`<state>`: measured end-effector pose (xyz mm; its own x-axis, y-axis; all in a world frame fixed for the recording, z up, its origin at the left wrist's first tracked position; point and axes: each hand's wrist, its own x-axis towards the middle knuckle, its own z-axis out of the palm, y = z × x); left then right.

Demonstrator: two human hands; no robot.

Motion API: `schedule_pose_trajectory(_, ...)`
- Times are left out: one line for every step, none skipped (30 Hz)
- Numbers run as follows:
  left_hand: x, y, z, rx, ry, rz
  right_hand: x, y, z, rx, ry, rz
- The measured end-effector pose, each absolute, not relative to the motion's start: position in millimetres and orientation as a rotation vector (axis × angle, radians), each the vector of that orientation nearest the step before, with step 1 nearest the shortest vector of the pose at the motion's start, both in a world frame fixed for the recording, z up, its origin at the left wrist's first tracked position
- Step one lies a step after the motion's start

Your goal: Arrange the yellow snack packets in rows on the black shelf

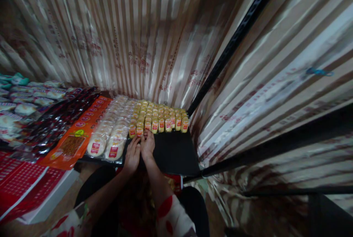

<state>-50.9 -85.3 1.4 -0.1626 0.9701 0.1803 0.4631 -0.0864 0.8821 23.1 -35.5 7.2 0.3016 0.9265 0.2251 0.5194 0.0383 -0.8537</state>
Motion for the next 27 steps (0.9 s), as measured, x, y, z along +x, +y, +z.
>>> schedule_pose_trajectory(-50.9, -85.1, 0.1, 1.566, 1.636, 1.214, 23.0, -35.3, 6.6, -1.616, -1.359, 0.526)
schedule_pose_trajectory(-51.1, -85.0, -0.7, 1.571, 1.628, 1.218, 22.8, -35.0, 6.3, -1.614, -1.37, 0.517)
schedule_pose_trajectory(-51.4, -85.1, -1.0, 1.578, 1.621, 1.222, 22.4, -34.6, 6.1, -1.609, -1.382, 0.513)
schedule_pose_trajectory(-51.8, -85.2, -0.9, 1.585, 1.613, 1.224, 22.0, -34.1, 6.0, -1.608, -1.391, 0.509)
schedule_pose_trajectory(-52.2, -85.4, -0.8, 1.591, 1.606, 1.225, 21.6, -33.5, 6.0, -1.61, -1.399, 0.505)
schedule_pose_trajectory(-52.6, -85.5, -0.5, 1.596, 1.6, 1.223, 21.3, -32.9, 5.9, -1.606, -1.405, 0.51)
schedule_pose_trajectory(-52.9, -85.7, -0.4, 1.602, 1.596, 1.218, 21.1, -32.5, 5.6, -1.602, -1.406, 0.518)
schedule_pose_trajectory(-53.1, -85.8, -0.3, 1.607, 1.596, 1.211, 20.9, -32.4, 5.3, -1.596, -1.403, 0.527)
schedule_pose_trajectory(-53.2, -86.0, -0.5, 1.61, 1.601, 1.203, 20.9, -33.0, 4.7, -1.588, -1.396, 0.539)
schedule_pose_trajectory(-53.2, -86.2, -0.7, 1.612, 1.61, 1.197, 21.0, -34.2, 4.1, -1.581, -1.387, 0.55)
schedule_pose_trajectory(-53.1, -86.4, -1.0, 1.615, 1.618, 1.192, 21.2, -36.1, 3.4, -1.572, -1.379, 0.561)
schedule_pose_trajectory(-53.2, -86.8, -1.2, 1.62, 1.623, 1.187, 21.5, -38.8, 2.7, -1.564, -1.371, 0.573)
schedule_pose_trajectory(-53.4, -87.3, -1.3, 1.627, 1.624, 1.185, 21.9, -42.2, 2.0, -1.558, -1.364, 0.581)
schedule_pose_trajectory(-53.7, -88.0, -1.2, 1.639, 1.623, 1.185, 22.4, -46.2, 1.5, -1.552, -1.356, 0.585)
schedule_pose_trajectory(-54.2, -89.0, -0.9, 1.654, 1.622, 1.19, 23.0, -50.7, 1.3, -1.549, -1.346, 0.58)
schedule_pose_trajectory(-54.8, -90.5, -0.2, 1.669, 1.623, 1.199, 23.8, -55.6, 1.3, -1.549, -1.337, 0.569)
schedule_pose_trajectory(-55.4, -92.7, 0.7, 1.681, 1.627, 1.216, 24.8, -60.9, 1.5, -1.548, -1.328, 0.555)
schedule_pose_trajectory(-55.9, -95.7, 1.8, 1.694, 1.63, 1.239, 26.0, -66.6, 2.1, -1.545, -1.32, 0.544)
schedule_pose_trajectory(-56.3, -99.8, 3.2, 1.708, 1.629, 1.264, 27.2, -72.8, 3.0, -1.539, -1.314, 0.538)
schedule_pose_trajectory(-56.3, -105.1, 4.7, 1.725, 1.623, 1.288, 28.5, -79.7, 4.2, -1.531, -1.306, 0.542)
schedule_pose_trajectory(-56.1, -111.8, 6.3, 1.743, 1.609, 1.304, 29.9, -87.3, 5.8, -1.522, -1.295, 0.555)
schedule_pose_trajectory(-55.6, -119.7, 7.8, 1.763, 1.586, 1.305, 31.2, -95.9, 7.7, -1.511, -1.28, 0.577)
schedule_pose_trajectory(-54.8, -128.8, 9.1, 1.782, 1.559, 1.292, 32.5, -105.5, 9.8, -1.498, -1.262, 0.606)
schedule_pose_trajectory(-53.8, -138.9, 9.9, 1.798, 1.53, 1.259, 34.0, -116.1, 11.8, -1.486, -1.246, 0.636)
schedule_pose_trajectory(-52.8, -149.6, 9.9, 1.811, 1.497, 1.208, 35.6, -127.7, 13.4, -1.474, -1.232, 0.666)
schedule_pose_trajectory(-51.8, -160.5, 8.9, 1.817, 1.472, 1.151, 37.5, -140.0, 14.1, -1.462, -1.227, 0.687)
schedule_pose_trajectory(-51.0, -171.1, 6.7, 1.825, 1.44, 1.083, 39.8, -152.5, 13.5, -1.456, -1.243, 0.688)
